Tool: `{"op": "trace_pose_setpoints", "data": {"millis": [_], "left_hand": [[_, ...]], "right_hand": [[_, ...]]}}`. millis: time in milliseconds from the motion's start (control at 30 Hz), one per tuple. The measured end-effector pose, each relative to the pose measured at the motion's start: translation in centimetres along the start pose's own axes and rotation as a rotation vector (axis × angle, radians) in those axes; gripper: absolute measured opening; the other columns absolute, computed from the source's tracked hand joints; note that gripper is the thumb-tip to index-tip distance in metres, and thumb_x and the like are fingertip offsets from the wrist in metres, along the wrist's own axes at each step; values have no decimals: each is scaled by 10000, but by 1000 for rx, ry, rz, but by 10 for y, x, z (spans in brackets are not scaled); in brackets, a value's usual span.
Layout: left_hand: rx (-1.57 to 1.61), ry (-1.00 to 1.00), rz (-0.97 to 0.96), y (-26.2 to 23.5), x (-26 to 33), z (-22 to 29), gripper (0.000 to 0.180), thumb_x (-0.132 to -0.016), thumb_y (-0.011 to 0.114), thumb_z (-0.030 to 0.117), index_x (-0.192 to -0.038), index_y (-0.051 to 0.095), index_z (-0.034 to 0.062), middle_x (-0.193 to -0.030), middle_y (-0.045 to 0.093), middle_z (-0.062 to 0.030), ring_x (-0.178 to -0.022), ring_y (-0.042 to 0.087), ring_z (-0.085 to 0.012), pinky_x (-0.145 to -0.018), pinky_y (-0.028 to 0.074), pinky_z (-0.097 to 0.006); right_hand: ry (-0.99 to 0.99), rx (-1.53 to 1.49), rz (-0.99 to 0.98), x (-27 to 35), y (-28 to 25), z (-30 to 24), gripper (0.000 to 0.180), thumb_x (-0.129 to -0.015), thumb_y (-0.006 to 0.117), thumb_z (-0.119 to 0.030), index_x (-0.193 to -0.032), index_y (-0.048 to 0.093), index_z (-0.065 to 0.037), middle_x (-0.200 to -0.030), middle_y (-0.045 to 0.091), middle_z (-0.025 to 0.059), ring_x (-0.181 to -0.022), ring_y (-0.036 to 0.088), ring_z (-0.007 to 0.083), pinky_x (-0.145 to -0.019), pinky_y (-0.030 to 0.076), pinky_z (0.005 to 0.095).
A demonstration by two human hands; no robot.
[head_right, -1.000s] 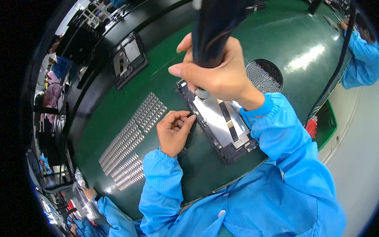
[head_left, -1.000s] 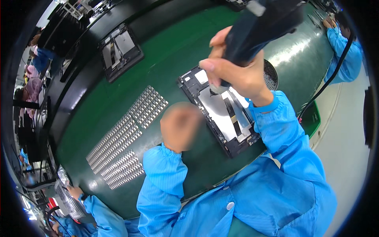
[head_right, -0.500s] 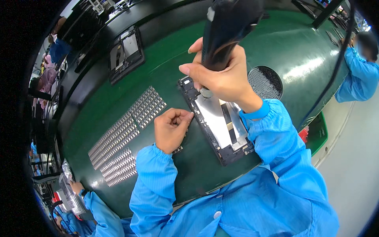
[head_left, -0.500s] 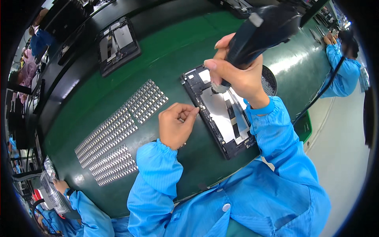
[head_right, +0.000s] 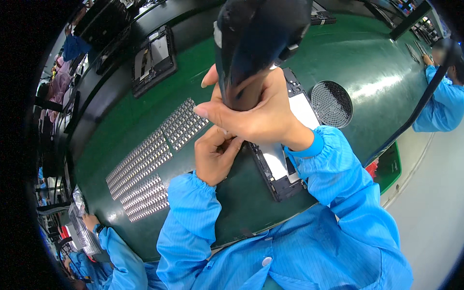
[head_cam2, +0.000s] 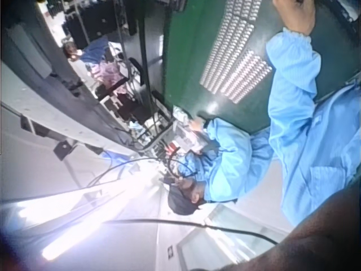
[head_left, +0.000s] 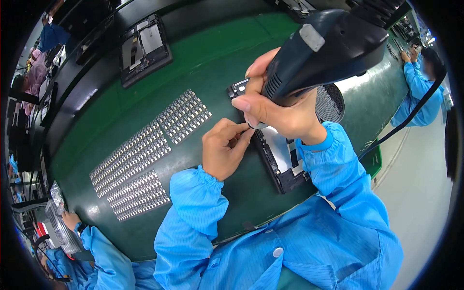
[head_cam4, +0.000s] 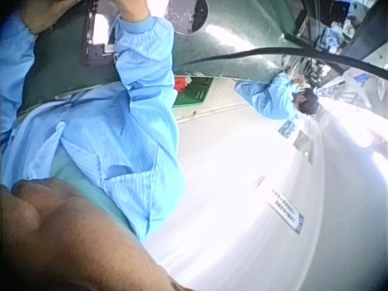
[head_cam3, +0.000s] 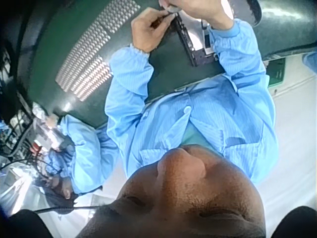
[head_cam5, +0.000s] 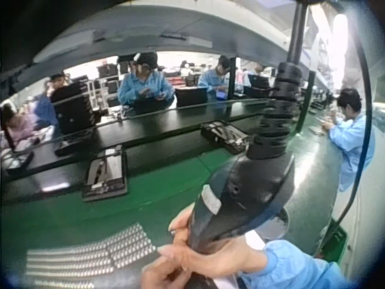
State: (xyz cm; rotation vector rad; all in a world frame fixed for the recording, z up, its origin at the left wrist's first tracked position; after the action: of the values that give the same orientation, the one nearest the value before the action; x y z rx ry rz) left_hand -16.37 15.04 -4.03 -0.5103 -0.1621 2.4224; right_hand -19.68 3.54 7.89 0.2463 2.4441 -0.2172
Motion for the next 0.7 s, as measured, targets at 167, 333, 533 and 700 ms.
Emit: {"op": "trace_pose_setpoints", "data": {"millis": [167,333,533,700], "left_hand": [[-32,-21,-38,-2,-2,11,168,-742,711,29,-903,680,-5,-675,550,-57,-508,499,-100,-466,393,-250],[-45,-18,-35,-3,-1,11,138,-750,697,15,-885,677,-6,-691,562,-56,-519,509,-106,-473,400,-249],[-9,-23,-18,-3,0,7,121,-745,698,4,-862,670,-12,-702,570,-54,-534,519,-108,-489,414,-249],[-33,16,14,-6,0,12,150,-723,733,18,-856,668,-7,-702,561,-47,-535,512,-98,-490,420,-240]], "right_hand": [[-22,-23,-12,1,1,-2,368,-761,671,79,-1036,433,27,-586,573,87,-504,571,108,-449,454,217],[-6,-30,-13,1,2,0,367,-764,668,81,-1040,433,26,-593,572,88,-507,571,108,-454,455,216],[-29,-50,-8,3,3,0,366,-766,659,87,-1044,430,25,-596,563,83,-503,566,107,-454,454,215],[-27,-48,0,3,5,-1,367,-765,664,79,-1041,429,24,-591,560,81,-499,564,107,-449,449,214]]}}
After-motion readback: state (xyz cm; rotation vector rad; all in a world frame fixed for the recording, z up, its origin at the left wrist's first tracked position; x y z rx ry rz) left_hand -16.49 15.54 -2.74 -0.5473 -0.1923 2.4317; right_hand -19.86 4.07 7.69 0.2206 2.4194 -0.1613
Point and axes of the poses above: each hand's wrist, its own x-axis away from the middle knuckle, its own y-axis out of the palm, z = x × y, the point moved 6 cm from there along -x, towards the middle knuckle
